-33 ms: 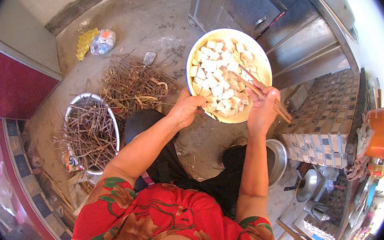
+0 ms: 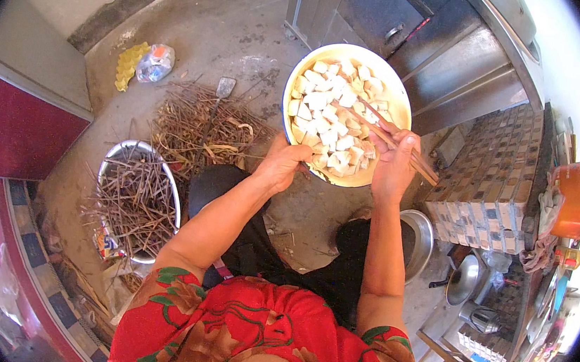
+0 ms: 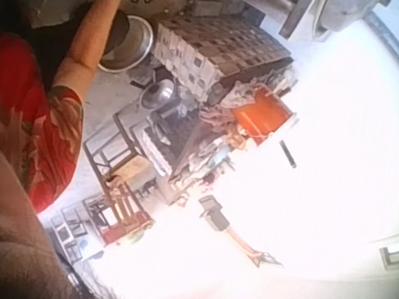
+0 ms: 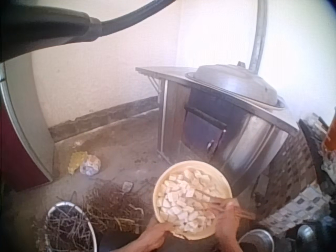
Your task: The person tends a wood-burning stove by adding small sticks to the fire. Then the person picks up a bowl of cubed white food and uses chopsticks to stir the contents before placing the bowl on the floor.
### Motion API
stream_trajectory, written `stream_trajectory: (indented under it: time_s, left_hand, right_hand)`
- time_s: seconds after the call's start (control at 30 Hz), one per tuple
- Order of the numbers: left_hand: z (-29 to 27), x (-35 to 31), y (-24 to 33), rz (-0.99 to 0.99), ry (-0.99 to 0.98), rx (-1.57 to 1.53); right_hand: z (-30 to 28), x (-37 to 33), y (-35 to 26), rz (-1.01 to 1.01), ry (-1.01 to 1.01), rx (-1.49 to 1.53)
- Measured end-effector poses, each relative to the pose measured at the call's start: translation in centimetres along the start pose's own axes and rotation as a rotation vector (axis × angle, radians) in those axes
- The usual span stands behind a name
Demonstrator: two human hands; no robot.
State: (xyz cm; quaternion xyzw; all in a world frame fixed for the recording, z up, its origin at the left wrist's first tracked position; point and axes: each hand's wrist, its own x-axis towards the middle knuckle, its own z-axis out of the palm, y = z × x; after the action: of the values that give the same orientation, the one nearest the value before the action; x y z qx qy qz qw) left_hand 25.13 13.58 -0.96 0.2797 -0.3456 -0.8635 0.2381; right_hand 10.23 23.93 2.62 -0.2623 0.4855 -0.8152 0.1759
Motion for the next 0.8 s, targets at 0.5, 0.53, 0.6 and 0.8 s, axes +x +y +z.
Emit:
stream_trajectory:
  time_s: [0.5,0.53,0.6,0.8]
  left_hand:
    - [-0.7,0.1,1.1,-0.103,0.027,-0.080]
    - [-0.7,0.2,1.2,-0.102,0.024,-0.081]
    - [-0.3,0.0,1.2,-0.071,0.033,-0.096]
    - [-0.5,0.4,0.4,-0.041,0.037,-0.063]
  right_hand:
    - [-0.3,0.6,-2.2,-0.027,-0.173,-0.390]
    - [-0.5,0.5,-2.6,-0.055,-0.173,-0.409]
    - [-0.9,0.6,-3.4,-0.111,-0.172,-0.446]
    - [-1.1,0.4,-1.7,-0.231,-0.187,-0.403]
